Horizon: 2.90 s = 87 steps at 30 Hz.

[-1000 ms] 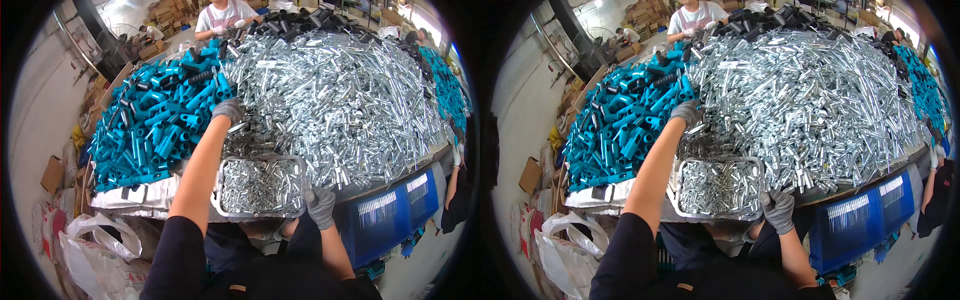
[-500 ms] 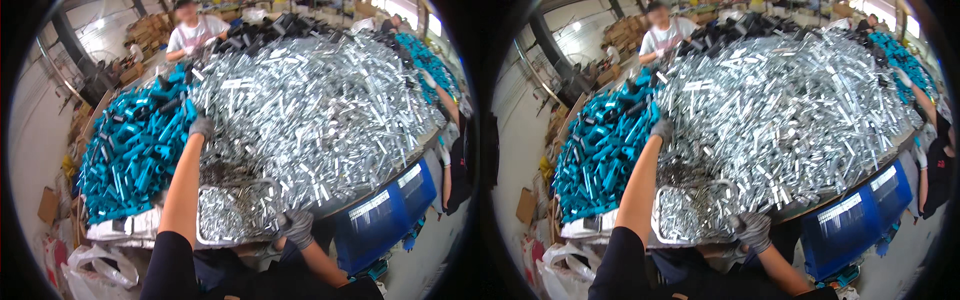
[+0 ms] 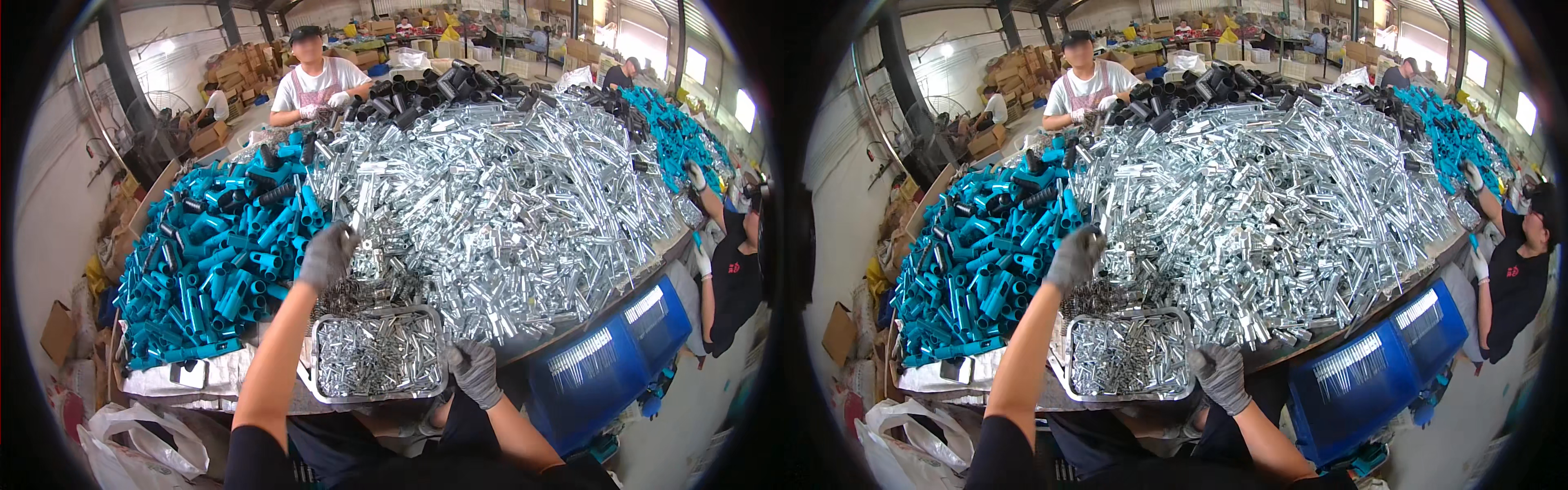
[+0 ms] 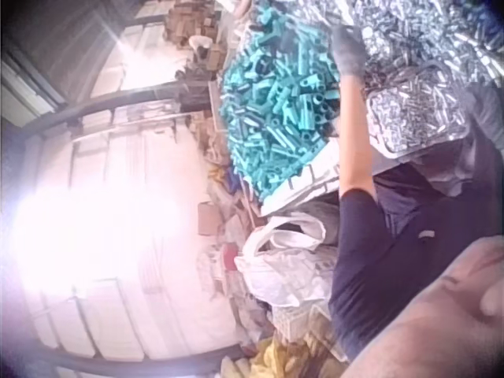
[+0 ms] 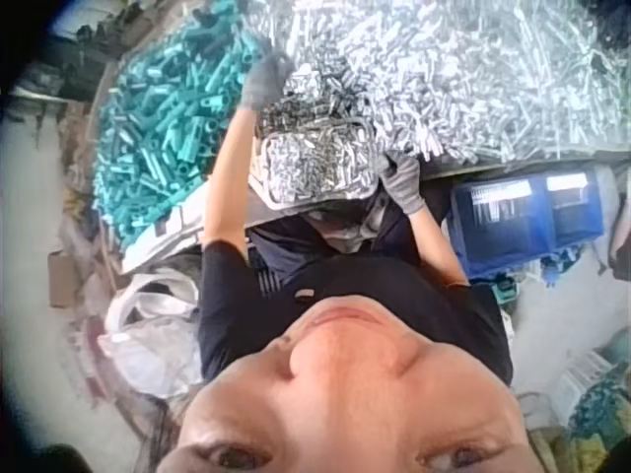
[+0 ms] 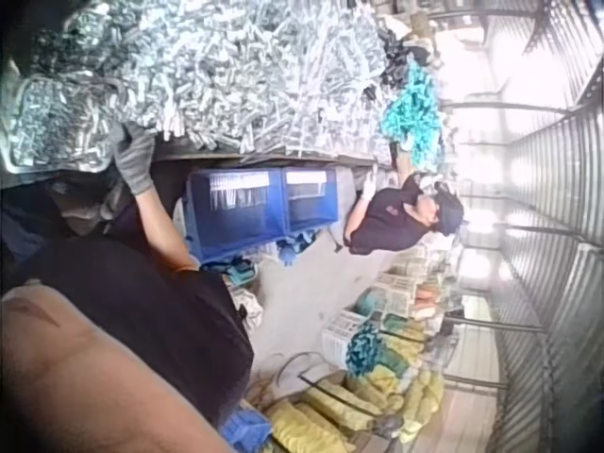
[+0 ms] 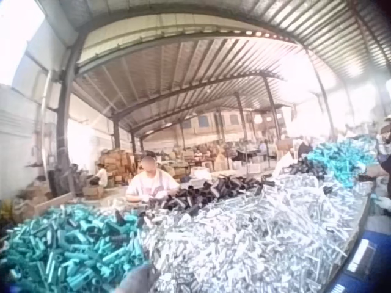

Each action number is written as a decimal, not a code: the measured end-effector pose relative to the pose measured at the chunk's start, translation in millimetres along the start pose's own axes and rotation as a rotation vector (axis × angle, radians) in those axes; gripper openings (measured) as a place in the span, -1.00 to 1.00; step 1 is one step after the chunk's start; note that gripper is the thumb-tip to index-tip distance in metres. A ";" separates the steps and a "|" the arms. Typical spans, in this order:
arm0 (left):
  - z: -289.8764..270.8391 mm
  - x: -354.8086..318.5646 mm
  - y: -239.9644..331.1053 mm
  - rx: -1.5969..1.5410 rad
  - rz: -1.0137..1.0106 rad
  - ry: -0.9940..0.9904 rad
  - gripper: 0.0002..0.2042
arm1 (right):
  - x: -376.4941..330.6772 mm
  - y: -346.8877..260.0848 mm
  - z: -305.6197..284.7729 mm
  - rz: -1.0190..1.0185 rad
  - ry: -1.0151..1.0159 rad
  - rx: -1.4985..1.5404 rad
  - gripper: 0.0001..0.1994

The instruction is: Manually assemble mechanical components by fitting metal tubes into handles and securing them.

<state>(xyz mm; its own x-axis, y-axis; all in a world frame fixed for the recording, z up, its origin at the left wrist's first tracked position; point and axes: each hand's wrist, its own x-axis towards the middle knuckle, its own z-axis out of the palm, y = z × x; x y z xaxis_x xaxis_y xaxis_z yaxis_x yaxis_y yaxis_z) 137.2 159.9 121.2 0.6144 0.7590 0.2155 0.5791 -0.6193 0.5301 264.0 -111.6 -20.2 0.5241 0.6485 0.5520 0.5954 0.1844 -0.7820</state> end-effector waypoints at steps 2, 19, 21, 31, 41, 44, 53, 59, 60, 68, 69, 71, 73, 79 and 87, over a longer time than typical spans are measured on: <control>13.5 -57.3 -5.4 -0.308 0.172 -0.147 -0.73 | 9.8 -15.2 -2.0 0.062 -0.065 0.082 -0.61; 36.8 -171.1 21.3 -1.515 -0.488 0.358 -0.73 | 27.5 -114.9 30.4 0.447 -0.140 0.670 -0.63; 35.1 -172.3 28.6 -1.586 -0.548 0.306 -0.67 | 25.4 -114.5 35.4 0.364 -0.140 0.599 -0.63; 58.5 -197.6 44.6 -1.650 -0.607 0.361 -0.59 | 12.6 -121.8 48.3 0.021 0.275 0.266 -0.53; 15.1 -208.8 31.2 -1.455 -0.120 0.100 -0.42 | 42.4 -128.2 15.8 0.434 0.368 0.476 -0.51; 18.4 -218.0 23.0 -1.072 0.149 -0.097 -0.27 | 41.6 -126.8 8.3 0.483 0.044 0.532 -0.50; 4.8 -220.3 38.9 -1.093 0.116 -0.302 -0.16 | 30.1 -149.2 14.9 0.397 -0.404 0.487 -0.54; -19.3 -219.9 54.5 -1.271 0.192 -0.011 -0.20 | 15.7 -139.2 27.8 0.290 -0.412 0.666 -0.58; -16.9 -216.1 52.8 -1.284 0.194 -0.022 -0.20 | 10.8 -134.5 30.6 0.412 -0.411 0.738 -0.53; -35.8 -223.2 62.6 -1.416 0.026 0.049 -0.32 | -20.5 -131.5 58.4 0.721 -0.784 1.102 -0.47; -36.8 -224.1 58.4 -1.220 0.132 0.104 -0.34 | -21.6 -137.7 58.5 0.709 -0.790 1.046 -0.48; -41.8 -226.5 58.6 -1.133 0.139 0.100 -0.38 | -28.7 -127.9 63.6 0.669 -0.744 0.990 -0.53; -41.1 -224.3 51.3 -0.858 0.139 0.274 -0.38 | -16.6 -129.1 54.4 0.492 -0.747 0.776 -0.57; -45.7 -230.6 34.4 0.407 0.391 0.047 -0.51 | 37.8 -118.8 50.8 0.152 -0.954 0.202 -0.61; 16.0 -251.3 -61.2 -0.477 -0.113 0.292 -0.80 | 140.3 -21.4 104.0 -0.274 -0.344 -0.664 -0.66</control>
<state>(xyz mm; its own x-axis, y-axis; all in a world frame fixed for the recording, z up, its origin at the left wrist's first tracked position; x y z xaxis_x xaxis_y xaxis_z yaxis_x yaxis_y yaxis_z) -44.1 3.8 21.5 0.3499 0.8812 0.3179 0.2846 -0.4233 0.8601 261.4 52.3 43.9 0.1538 0.8553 0.4948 0.9710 -0.0380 -0.2360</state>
